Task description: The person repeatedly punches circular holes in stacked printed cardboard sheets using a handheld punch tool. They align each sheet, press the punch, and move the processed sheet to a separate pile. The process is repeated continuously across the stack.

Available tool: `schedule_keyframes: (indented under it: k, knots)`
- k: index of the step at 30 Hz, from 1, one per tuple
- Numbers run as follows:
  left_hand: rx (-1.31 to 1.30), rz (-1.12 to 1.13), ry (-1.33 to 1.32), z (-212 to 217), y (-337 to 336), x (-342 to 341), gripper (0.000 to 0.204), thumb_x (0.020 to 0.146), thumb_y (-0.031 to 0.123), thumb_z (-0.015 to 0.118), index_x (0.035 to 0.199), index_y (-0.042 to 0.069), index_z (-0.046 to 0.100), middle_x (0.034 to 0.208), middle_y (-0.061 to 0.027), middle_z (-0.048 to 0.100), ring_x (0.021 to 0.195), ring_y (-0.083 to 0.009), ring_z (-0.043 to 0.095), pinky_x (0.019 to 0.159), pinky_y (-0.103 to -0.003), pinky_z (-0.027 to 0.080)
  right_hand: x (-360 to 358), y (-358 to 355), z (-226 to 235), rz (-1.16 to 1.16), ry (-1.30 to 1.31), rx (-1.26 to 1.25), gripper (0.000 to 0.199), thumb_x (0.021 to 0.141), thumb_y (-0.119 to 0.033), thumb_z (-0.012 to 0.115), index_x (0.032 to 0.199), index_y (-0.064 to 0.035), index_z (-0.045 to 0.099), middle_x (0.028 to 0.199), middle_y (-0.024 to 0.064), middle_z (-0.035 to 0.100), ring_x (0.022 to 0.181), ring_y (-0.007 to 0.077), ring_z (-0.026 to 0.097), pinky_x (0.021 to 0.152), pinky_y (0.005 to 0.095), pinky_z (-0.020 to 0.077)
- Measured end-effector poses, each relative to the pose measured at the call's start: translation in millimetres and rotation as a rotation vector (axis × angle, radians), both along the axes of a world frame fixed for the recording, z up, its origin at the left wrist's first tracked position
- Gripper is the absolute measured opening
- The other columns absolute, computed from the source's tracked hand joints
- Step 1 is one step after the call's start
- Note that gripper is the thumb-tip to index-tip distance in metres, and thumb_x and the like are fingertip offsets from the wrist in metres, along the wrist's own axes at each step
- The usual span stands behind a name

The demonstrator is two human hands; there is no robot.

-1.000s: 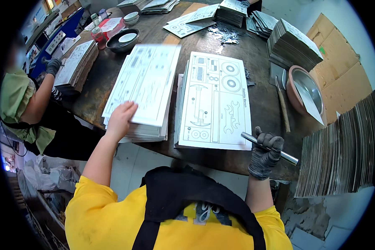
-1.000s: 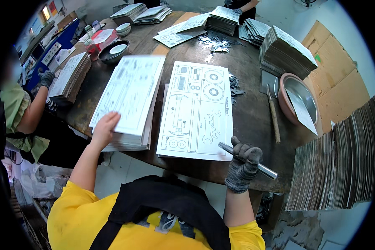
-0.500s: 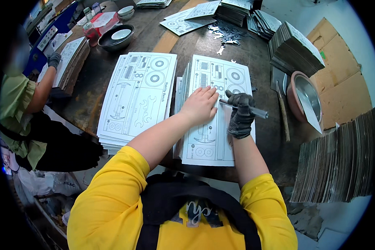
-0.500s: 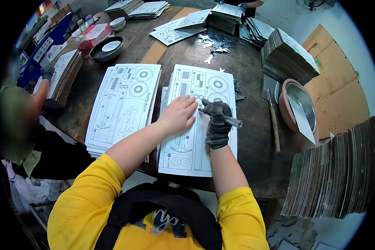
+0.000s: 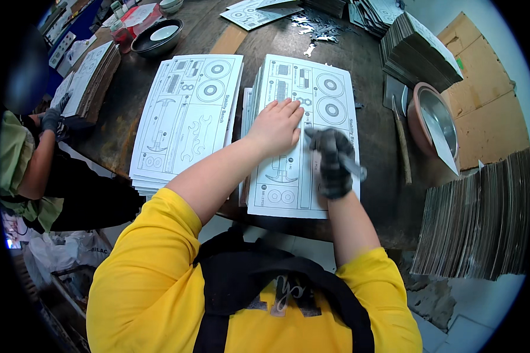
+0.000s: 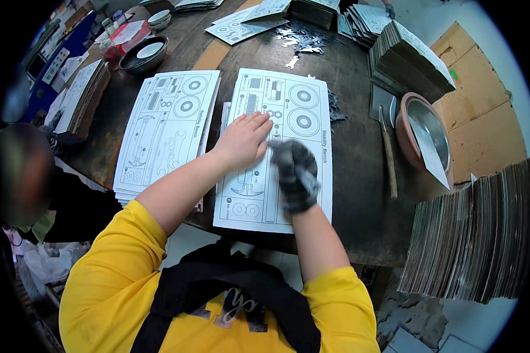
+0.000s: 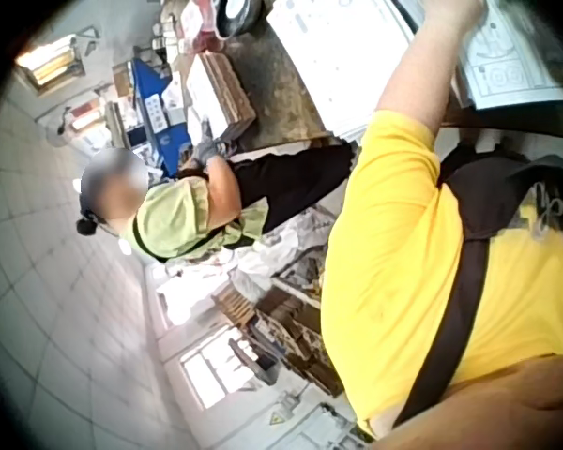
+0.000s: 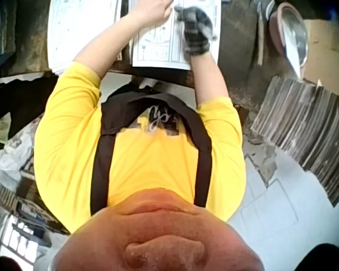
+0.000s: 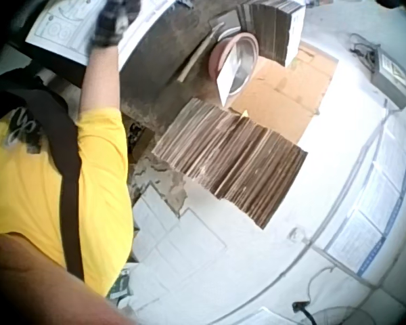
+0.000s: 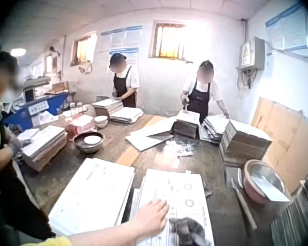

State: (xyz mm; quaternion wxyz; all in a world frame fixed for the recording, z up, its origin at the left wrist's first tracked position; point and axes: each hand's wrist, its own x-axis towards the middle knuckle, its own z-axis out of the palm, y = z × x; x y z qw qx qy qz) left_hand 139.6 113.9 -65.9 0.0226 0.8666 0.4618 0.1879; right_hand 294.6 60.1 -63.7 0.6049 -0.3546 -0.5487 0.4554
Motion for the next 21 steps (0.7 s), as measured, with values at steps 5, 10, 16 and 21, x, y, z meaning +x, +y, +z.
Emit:
schedule_keyframes:
  k: [5, 10, 16, 21]
  knots:
    - [-0.002, -0.001, 0.008, -0.4, -0.5, 2.9, 0.044, 0.083, 0.020, 0.046, 0.123, 0.003, 0.047, 0.133, -0.0122, 0.042, 0.126, -0.0255, 0.037, 0.105, -0.040, 0.028, 9.6, -129.7, 16.4, 0.155, 0.008, -0.153, 0.025, 0.086, -0.025, 0.051, 0.091, -0.0023, 0.061, 0.066, 0.0002, 0.049, 0.057, 0.0106, 0.048, 0.063, 0.0268, 0.0476]
    - [-0.016, 0.010, 0.033, 2.6, -2.7, 3.4, 0.045, 0.083, 0.019, 0.045, 0.125, 0.002, 0.046, 0.133, -0.0135, 0.042, 0.126, -0.0253, 0.036, 0.106, -0.038, 0.026, 9.0, -154.2, 58.4, 0.123, -0.109, -0.468, 0.014, 0.082, -0.014, 0.050, 0.070, -0.0086, 0.051, 0.059, 0.0009, 0.047, 0.052, 0.0128, 0.047, 0.077, 0.0372, 0.0484]
    - [-0.050, -0.145, -0.124, 22.9, -39.0, -0.8, 0.039, 0.079, 0.021, 0.058, 0.114, 0.004, 0.054, 0.106, -0.0141, 0.057, 0.101, -0.0266, 0.053, 0.089, -0.038, 0.040, 16.5, -138.9, 59.5, -0.164, 0.395, -0.070, 0.043, 0.090, -0.039, 0.048, 0.058, -0.0127, 0.040, 0.052, -0.0012, 0.037, 0.053, 0.0129, 0.042, 0.084, 0.0445, 0.0441]
    - [0.052, -0.524, 0.019, 43.3, -139.0, 9.3, 0.048, 0.069, 0.018, 0.069, 0.113, 0.007, 0.054, 0.080, -0.0059, 0.054, 0.082, -0.0229, 0.054, 0.090, -0.039, 0.038, 72.8, -154.1, 57.5, -0.251, 0.413, 0.100, 0.039, 0.089, -0.031, 0.052, 0.059, -0.0116, 0.037, 0.053, -0.0009, 0.028, 0.050, 0.0131, 0.032, 0.086, 0.0434, 0.0422]
